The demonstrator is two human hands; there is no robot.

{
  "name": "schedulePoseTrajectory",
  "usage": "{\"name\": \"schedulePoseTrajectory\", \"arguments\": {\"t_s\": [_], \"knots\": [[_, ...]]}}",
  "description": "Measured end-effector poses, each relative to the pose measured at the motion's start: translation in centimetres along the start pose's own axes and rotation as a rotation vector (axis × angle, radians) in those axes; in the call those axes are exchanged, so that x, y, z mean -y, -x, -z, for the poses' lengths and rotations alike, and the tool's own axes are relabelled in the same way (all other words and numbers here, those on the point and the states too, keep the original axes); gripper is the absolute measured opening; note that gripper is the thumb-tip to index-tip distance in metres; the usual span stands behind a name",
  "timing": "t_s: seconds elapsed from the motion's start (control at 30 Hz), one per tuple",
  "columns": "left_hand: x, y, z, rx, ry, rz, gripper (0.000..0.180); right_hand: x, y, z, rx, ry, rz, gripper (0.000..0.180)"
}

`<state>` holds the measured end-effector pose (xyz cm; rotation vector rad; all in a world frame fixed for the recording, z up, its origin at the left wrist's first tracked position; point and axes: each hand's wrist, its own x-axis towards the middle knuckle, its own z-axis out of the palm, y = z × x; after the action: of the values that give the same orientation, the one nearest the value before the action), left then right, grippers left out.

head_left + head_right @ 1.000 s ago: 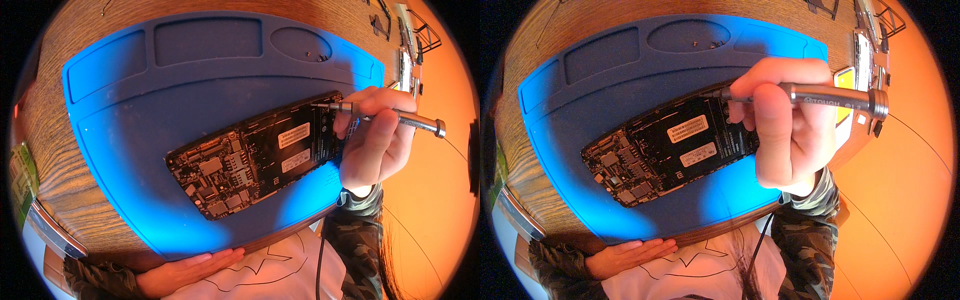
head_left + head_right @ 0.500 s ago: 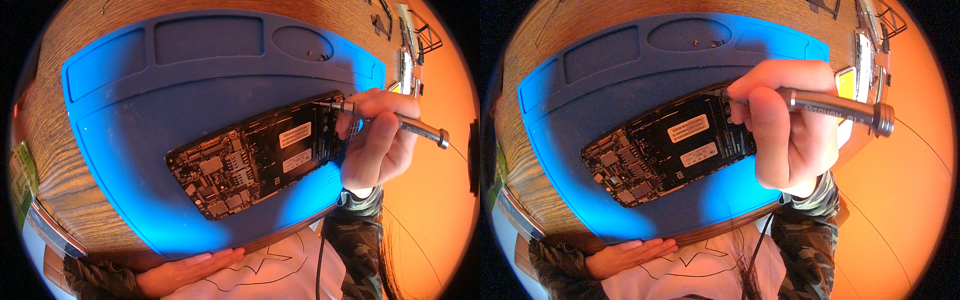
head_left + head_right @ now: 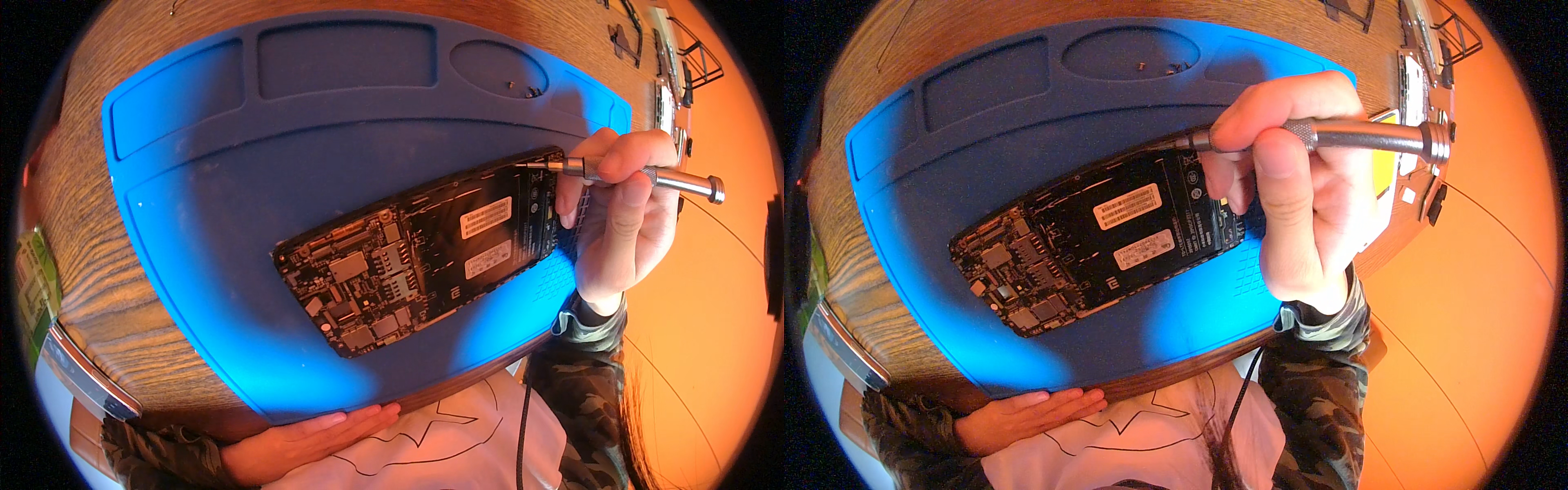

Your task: The person disassembles a smartphone by removing the back cover and then uses a screwdriver to remove multiple screws from the internal frame. The person places removed screws into a compartment on the blue work mat.

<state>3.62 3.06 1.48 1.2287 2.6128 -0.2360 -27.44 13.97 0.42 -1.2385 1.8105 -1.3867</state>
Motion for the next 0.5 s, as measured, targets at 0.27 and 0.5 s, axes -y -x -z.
{"name": "schedulePoseTrajectory", "arguments": {"t_s": [0.27,0.5], "knots": [[-0.1,0.1,0.0,-0.008,0.029,0.018,0.060,0.2,0.0,-0.3,-0.015,0.054,0.055,0.023],[-0.5,0.0,-0.2,-0.004,-0.031,0.023,0.059,2.2,0.0,-0.5,0.000,0.154,-0.003,0.026]]}}
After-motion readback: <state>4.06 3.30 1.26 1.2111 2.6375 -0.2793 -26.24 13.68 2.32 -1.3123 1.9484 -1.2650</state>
